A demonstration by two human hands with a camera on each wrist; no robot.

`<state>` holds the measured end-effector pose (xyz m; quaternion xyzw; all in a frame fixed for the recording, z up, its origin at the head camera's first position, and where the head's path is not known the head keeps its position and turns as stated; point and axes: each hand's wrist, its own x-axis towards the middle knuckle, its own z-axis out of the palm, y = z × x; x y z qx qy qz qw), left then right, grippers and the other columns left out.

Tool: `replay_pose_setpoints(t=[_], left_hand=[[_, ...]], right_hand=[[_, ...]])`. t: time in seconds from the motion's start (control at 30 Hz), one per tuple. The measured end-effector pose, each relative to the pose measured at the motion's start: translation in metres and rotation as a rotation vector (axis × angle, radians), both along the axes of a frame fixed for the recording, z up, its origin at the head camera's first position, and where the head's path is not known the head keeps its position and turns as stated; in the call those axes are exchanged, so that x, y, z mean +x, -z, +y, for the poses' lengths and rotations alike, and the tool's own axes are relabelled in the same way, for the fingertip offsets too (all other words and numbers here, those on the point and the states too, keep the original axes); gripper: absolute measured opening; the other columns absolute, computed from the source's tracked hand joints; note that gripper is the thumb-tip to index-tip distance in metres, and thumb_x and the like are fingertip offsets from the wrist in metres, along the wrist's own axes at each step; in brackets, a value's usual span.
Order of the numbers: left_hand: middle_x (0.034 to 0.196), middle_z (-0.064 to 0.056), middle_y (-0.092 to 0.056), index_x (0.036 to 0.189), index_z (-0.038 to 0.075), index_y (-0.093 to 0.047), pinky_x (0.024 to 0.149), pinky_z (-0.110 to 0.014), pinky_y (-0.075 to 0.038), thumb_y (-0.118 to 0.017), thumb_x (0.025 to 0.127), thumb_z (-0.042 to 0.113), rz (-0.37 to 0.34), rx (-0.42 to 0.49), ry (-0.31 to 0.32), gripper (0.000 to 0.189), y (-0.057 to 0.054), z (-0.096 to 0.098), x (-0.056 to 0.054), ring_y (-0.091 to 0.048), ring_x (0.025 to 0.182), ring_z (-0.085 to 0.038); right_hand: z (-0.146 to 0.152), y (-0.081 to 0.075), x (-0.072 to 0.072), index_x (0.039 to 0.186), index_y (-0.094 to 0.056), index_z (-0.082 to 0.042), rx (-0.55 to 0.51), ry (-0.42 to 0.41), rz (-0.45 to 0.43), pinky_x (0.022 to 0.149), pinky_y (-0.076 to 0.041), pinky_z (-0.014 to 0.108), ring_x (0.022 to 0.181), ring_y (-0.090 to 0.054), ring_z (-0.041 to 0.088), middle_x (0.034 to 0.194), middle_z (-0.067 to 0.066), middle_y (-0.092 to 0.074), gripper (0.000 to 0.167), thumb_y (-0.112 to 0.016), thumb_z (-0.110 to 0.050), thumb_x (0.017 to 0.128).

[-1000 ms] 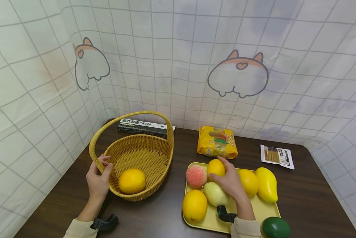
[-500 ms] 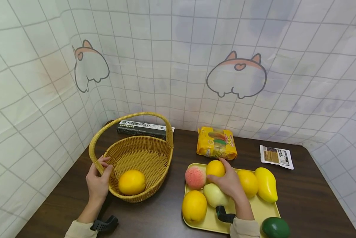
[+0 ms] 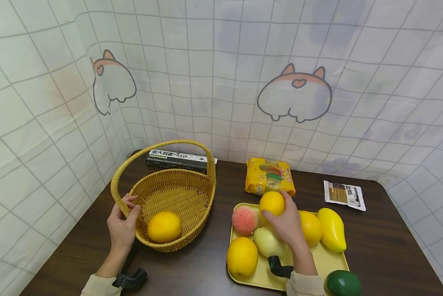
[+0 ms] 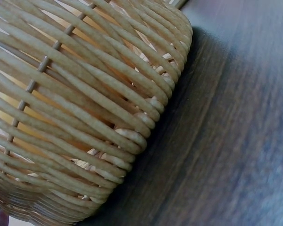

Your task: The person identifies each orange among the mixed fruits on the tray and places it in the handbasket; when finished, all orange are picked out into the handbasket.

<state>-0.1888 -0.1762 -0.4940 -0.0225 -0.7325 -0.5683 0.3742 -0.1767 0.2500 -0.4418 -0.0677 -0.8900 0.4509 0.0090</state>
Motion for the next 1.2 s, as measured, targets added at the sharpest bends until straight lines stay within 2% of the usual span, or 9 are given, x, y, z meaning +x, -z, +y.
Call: replay_pose_setpoints(t=[0.2,0.3,0.53,0.63,0.73,0.97,1.1,1.2], left_hand=[[0.104,-0.029,-0.063,0.083,-0.009,-0.059,0.110,-0.020,-0.033,-0.065,0.081,-0.015,0.010,0.002,0.009,0.009,-0.023,0.009,0.012,-0.052,0.120,-0.047],[0.103,-0.030,-0.063,0.083,-0.009,-0.058,0.110,-0.020,-0.033,-0.064,0.081,-0.015,0.015,0.002,0.008,0.009,-0.022,0.009,0.012,-0.052,0.118,-0.048],[0.105,-0.019,-0.066,0.082,0.001,-0.060,0.112,-0.023,-0.033,-0.068,0.082,-0.009,0.016,0.010,0.009,0.012,0.005,-0.003,-0.003,-0.054,0.121,-0.037],[0.106,-0.020,-0.066,0.081,0.001,-0.060,0.112,-0.023,-0.033,-0.068,0.081,-0.011,0.010,0.004,0.005,0.014,0.004,-0.003,-0.003,-0.055,0.121,-0.037],[0.107,-0.023,-0.064,0.081,-0.001,-0.059,0.111,-0.022,-0.033,-0.068,0.080,-0.013,0.006,0.001,0.008,0.014,-0.003,-0.001,0.000,-0.054,0.119,-0.040],[0.106,-0.031,-0.061,0.079,-0.008,-0.056,0.107,-0.015,-0.032,-0.065,0.080,-0.014,0.012,-0.024,0.014,0.012,-0.029,0.009,0.015,-0.052,0.118,-0.047],[0.106,-0.031,-0.061,0.078,-0.008,-0.055,0.106,-0.014,-0.033,-0.065,0.079,-0.014,0.019,-0.035,0.013,0.012,-0.033,0.011,0.017,-0.052,0.117,-0.047],[0.106,-0.031,-0.061,0.078,-0.008,-0.055,0.105,-0.014,-0.033,-0.065,0.079,-0.014,0.024,-0.035,0.017,0.012,-0.033,0.011,0.017,-0.052,0.117,-0.047]], right_hand=[[-0.010,-0.018,0.006,0.156,-0.015,-0.016,-0.081,0.005,0.041,0.089,-0.049,0.044,0.114,-0.052,0.038,0.146,0.023,-0.037,0.089,-0.070,-0.033,0.089],[-0.019,-0.027,0.009,0.156,-0.016,-0.018,-0.114,-0.011,0.054,0.088,-0.050,0.041,0.115,-0.051,0.036,0.147,0.021,-0.037,0.088,-0.071,-0.033,0.088],[-0.039,-0.036,0.015,0.152,-0.027,-0.023,-0.145,-0.066,0.146,0.081,-0.053,0.035,0.106,-0.056,0.032,0.142,0.015,-0.044,0.082,-0.074,-0.030,0.086],[-0.049,-0.037,0.019,0.151,-0.030,-0.023,-0.158,-0.092,0.202,0.081,-0.055,0.036,0.105,-0.056,0.031,0.144,0.012,-0.042,0.080,-0.075,-0.026,0.085],[-0.061,-0.038,0.023,0.151,-0.031,-0.022,-0.189,-0.122,0.245,0.082,-0.056,0.038,0.108,-0.055,0.031,0.148,0.009,-0.038,0.081,-0.076,-0.022,0.084],[-0.092,-0.036,0.030,0.148,-0.036,-0.025,-0.254,-0.201,0.272,0.081,-0.057,0.043,0.112,-0.054,0.033,0.148,0.008,-0.036,0.082,-0.081,-0.019,0.079],[-0.108,-0.031,0.031,0.146,-0.038,-0.027,-0.275,-0.237,0.267,0.075,-0.058,0.038,0.105,-0.057,0.033,0.143,0.006,-0.042,0.084,-0.083,-0.017,0.076],[-0.117,-0.028,0.031,0.146,-0.039,-0.028,-0.297,-0.259,0.275,0.076,-0.058,0.036,0.103,-0.058,0.030,0.141,0.003,-0.044,0.085,-0.084,-0.015,0.074]])
